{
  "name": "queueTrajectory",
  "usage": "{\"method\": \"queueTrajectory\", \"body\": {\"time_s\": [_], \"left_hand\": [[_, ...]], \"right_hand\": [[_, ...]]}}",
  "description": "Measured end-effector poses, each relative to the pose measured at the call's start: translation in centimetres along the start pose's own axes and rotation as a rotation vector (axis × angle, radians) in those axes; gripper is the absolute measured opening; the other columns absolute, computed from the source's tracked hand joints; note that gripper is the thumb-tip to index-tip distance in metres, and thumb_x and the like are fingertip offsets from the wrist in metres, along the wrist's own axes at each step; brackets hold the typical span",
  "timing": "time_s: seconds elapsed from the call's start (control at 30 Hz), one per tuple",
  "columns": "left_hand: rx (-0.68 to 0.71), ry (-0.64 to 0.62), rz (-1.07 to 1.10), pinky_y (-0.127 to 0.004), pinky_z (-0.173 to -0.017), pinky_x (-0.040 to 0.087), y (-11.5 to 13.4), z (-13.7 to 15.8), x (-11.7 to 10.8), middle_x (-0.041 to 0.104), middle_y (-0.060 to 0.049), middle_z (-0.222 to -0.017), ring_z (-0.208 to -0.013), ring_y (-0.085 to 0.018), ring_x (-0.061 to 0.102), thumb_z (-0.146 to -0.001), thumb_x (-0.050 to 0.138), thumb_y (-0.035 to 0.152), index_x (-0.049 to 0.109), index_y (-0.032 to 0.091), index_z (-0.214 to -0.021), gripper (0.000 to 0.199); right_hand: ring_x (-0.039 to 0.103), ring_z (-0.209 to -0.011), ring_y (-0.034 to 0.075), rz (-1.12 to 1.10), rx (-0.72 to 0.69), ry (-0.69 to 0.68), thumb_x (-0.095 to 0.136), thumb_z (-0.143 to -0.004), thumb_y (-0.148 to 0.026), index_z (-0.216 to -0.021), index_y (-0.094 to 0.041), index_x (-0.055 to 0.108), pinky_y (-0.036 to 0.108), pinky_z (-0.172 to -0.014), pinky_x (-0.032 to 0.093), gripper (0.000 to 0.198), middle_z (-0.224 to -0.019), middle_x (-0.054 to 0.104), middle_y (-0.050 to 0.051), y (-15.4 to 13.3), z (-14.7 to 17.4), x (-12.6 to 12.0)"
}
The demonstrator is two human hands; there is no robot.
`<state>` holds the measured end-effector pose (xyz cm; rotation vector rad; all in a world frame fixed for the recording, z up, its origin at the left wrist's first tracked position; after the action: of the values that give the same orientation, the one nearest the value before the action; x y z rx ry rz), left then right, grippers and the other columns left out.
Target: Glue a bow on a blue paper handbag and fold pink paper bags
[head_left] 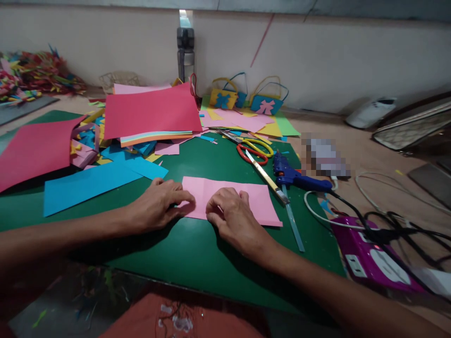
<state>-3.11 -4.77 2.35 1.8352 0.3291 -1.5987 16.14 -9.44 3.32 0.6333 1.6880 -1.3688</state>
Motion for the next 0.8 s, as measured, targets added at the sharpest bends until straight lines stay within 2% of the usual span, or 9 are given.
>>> {"method": "queueTrajectory", "body": {"time_s": [0.1, 0.17, 0.3, 0.47, 0.67, 0.8], "left_hand": [[0.203, -0.006, -0.167, -0.032, -0.072, 0.024, -0.4, -0.1, 0.0, 0.052, -0.001, -0.087, -0.077, -0.015, 0.045, -0.096, 0.037, 0.021, 0.052, 0.037, -0.123, 0.035], [0.295, -0.036, -0.267, -0.033, -0.072, 0.024, -0.6, -0.4, -0.1, 0.050, -0.001, -0.087, -0.074, -0.015, 0.043, -0.096, 0.035, 0.019, 0.048, 0.043, -0.127, 0.040], [0.399, -0.091, -0.371, -0.035, -0.074, 0.025, -0.7, -0.8, -0.6, 0.051, -0.003, -0.091, -0.075, -0.017, 0.044, -0.094, 0.039, 0.016, 0.044, 0.046, -0.129, 0.047], [0.462, -0.109, -0.407, -0.037, -0.076, 0.026, -0.8, -0.9, -0.8, 0.052, -0.004, -0.090, -0.079, -0.020, 0.046, -0.092, 0.042, 0.017, 0.039, 0.044, -0.133, 0.049], [0.464, -0.030, -0.388, -0.039, -0.079, 0.028, -1.2, -0.4, -0.6, 0.054, -0.004, -0.092, -0.077, -0.018, 0.045, -0.094, 0.043, 0.019, 0.051, 0.042, -0.123, 0.038], [0.460, 0.015, -0.364, -0.043, -0.087, 0.029, -2.0, 0.6, -0.5, 0.057, -0.003, -0.094, -0.078, -0.018, 0.044, -0.094, 0.042, 0.019, 0.055, 0.037, -0.117, 0.032]], "right_hand": [[0.049, -0.085, 0.018, -0.032, 0.002, 0.009, 0.052, -0.077, -0.005, -0.068, -0.018, 0.053, 0.040, -0.083, 0.026, 0.016, -0.078, 0.057, 0.000, 0.2, 0.0, -0.1], [0.048, -0.085, 0.018, -0.052, 0.004, 0.007, 0.051, -0.076, -0.003, -0.068, -0.018, 0.053, 0.040, -0.084, 0.025, 0.017, -0.078, 0.057, 0.000, 0.2, 0.0, -0.1], [0.048, -0.085, 0.017, -0.058, -0.006, -0.011, 0.051, -0.074, 0.000, -0.068, -0.018, 0.052, 0.039, -0.084, 0.025, 0.019, -0.079, 0.057, 0.000, 0.3, 0.0, -0.2], [0.046, -0.082, 0.016, -0.059, -0.001, -0.003, 0.051, -0.073, 0.001, -0.067, -0.018, 0.051, 0.037, -0.082, 0.024, 0.020, -0.078, 0.055, -0.001, 0.2, 0.1, -0.3], [0.047, -0.081, 0.015, -0.049, -0.003, -0.011, 0.052, -0.073, 0.001, -0.068, -0.018, 0.050, 0.036, -0.081, 0.025, 0.019, -0.078, 0.055, -0.001, 0.2, 0.1, -0.3], [0.048, -0.082, 0.016, -0.034, -0.021, -0.004, 0.052, -0.074, 0.000, -0.069, -0.018, 0.051, 0.036, -0.080, 0.025, 0.019, -0.079, 0.056, -0.001, 0.3, 0.1, -0.2]]}}
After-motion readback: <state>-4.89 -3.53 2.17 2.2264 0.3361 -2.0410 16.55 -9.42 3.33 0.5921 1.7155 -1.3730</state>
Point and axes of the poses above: each hand's wrist, its own z-axis away from the middle knuckle, its own x-axis out of the palm, y = z × x, the point moved 1 cm from there along -z, towards the middle knuckle
